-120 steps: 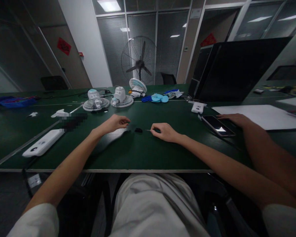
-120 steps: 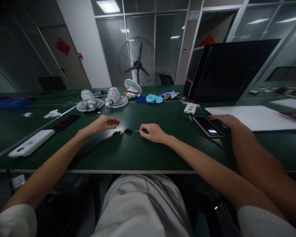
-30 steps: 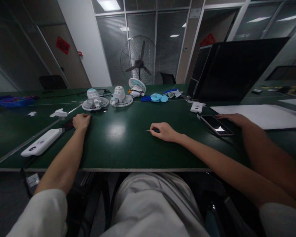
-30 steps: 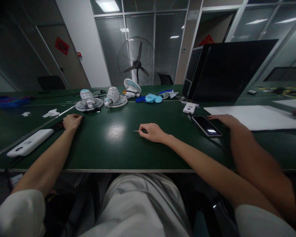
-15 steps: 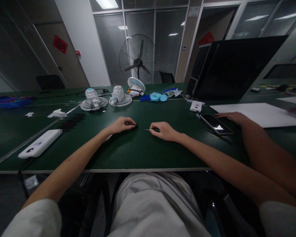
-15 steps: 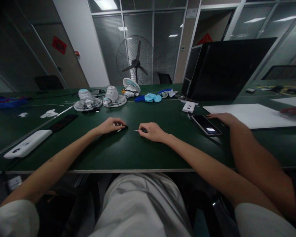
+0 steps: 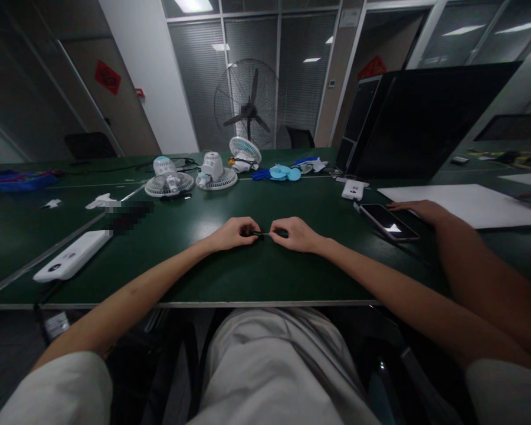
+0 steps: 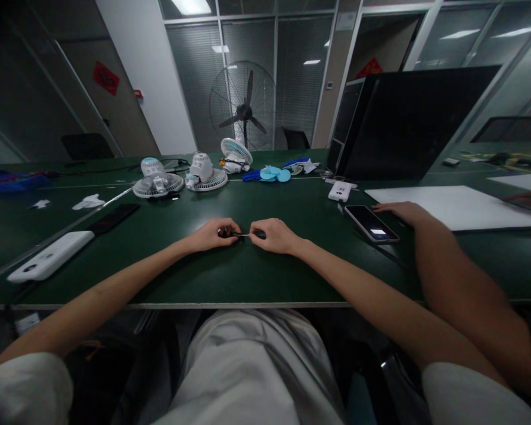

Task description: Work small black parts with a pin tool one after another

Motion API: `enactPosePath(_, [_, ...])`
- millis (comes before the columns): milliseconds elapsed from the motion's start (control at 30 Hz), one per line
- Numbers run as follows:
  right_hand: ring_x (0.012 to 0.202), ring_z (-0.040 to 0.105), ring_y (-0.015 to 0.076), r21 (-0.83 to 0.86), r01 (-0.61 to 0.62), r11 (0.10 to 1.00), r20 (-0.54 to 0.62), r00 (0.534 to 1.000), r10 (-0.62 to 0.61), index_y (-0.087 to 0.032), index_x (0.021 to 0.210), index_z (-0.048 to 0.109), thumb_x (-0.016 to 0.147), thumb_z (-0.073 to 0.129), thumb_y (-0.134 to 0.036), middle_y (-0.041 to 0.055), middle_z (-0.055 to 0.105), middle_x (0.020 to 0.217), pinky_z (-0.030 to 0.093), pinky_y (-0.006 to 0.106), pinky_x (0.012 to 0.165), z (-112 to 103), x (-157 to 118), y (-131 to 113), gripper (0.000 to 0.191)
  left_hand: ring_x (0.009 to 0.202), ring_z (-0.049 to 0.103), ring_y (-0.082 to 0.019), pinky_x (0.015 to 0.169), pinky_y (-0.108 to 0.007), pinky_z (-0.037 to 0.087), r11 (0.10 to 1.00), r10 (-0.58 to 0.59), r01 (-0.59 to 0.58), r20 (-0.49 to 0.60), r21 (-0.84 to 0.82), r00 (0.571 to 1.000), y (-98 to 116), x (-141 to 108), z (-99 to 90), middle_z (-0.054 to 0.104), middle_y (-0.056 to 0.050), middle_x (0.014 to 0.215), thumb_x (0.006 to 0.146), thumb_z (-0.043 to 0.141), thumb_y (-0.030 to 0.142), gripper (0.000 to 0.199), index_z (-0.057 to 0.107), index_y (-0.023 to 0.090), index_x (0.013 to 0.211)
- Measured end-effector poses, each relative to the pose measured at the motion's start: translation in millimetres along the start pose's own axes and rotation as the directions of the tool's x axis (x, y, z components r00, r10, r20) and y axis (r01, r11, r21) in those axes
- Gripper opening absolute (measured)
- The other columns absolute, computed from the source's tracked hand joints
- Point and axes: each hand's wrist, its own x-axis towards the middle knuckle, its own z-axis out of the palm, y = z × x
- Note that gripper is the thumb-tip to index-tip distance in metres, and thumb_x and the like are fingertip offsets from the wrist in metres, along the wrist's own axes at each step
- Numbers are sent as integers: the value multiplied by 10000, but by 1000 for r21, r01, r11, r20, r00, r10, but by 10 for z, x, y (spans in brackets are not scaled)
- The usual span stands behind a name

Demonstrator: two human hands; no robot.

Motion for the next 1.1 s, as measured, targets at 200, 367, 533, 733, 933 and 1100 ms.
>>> enactPosePath(200, [765, 650, 172, 0, 1, 1000, 1, 1000, -1, -179, 931, 711, 947, 614, -248, 34, 734, 883, 429, 272, 735, -36, -23, -17, 120, 779, 590, -155, 711, -261, 457, 1000, 7, -7, -18, -4, 1000, -22, -4, 15, 688, -51, 950, 888, 678, 355, 273, 717, 166, 1082])
enactPosePath(367, [769, 652, 180, -8, 2, 1000, 3, 1000, -2, -182, 930, 717, 946, 621, -256, 41, 739, 891, 431, 282, 738, -51, -28, -40, 122, 795, 592, -158, 717, -263, 456, 1000, 9, -9, 0, -8, 1000, -12, -5, -2, 689, -53, 972, 898, 674, 367, 280, 715, 170, 1094])
enactPosePath(533, [775, 654, 183, -12, 5, 1000, -9, 1000, -5, -190, 934, 713, 941, 619, -239, 38, 738, 893, 432, 286, 746, -31, -27, -44, 107, 791, 580, -157, 726, -267, 456, 999, 17, -16, 26, -31, 1000, 15, 0, 13, 693, -62, 1003, 910, 672, 394, 305, 720, 167, 1108])
enactPosePath(733, [777, 650, 182, -18, 12, 1000, -14, 1000, -13, -190, 953, 706, 954, 606, -245, 42, 733, 904, 432, 283, 749, -18, -24, -45, 114, 783, 577, -152, 720, -264, 452, 999, 20, -19, 32, -51, 999, 16, 7, 38, 697, -64, 1020, 907, 683, 407, 303, 724, 167, 1087])
enactPosePath(933, [788, 650, 185, -23, 20, 1000, -17, 1000, -21, -190, 960, 701, 954, 610, -239, 45, 726, 907, 434, 283, 752, -6, -15, -65, 103, 778, 570, -154, 719, -269, 449, 998, 17, -15, 33, -53, 999, -5, 19, 55, 690, -58, 986, 905, 685, 408, 307, 720, 163, 1088])
enactPosePath(1100, [818, 659, 189, -24, 33, 999, -14, 999, -33, -200, 1008, 697, 972, 601, -245, 48, 727, 966, 447, 284, 763, 20, 14, -96, 113, 781, 571, -157, 718, -272, 449, 997, 11, -9, 35, -72, 999, -10, 26, 65, 686, -59, 973, 905, 685, 424, 326, 720, 165, 1099])
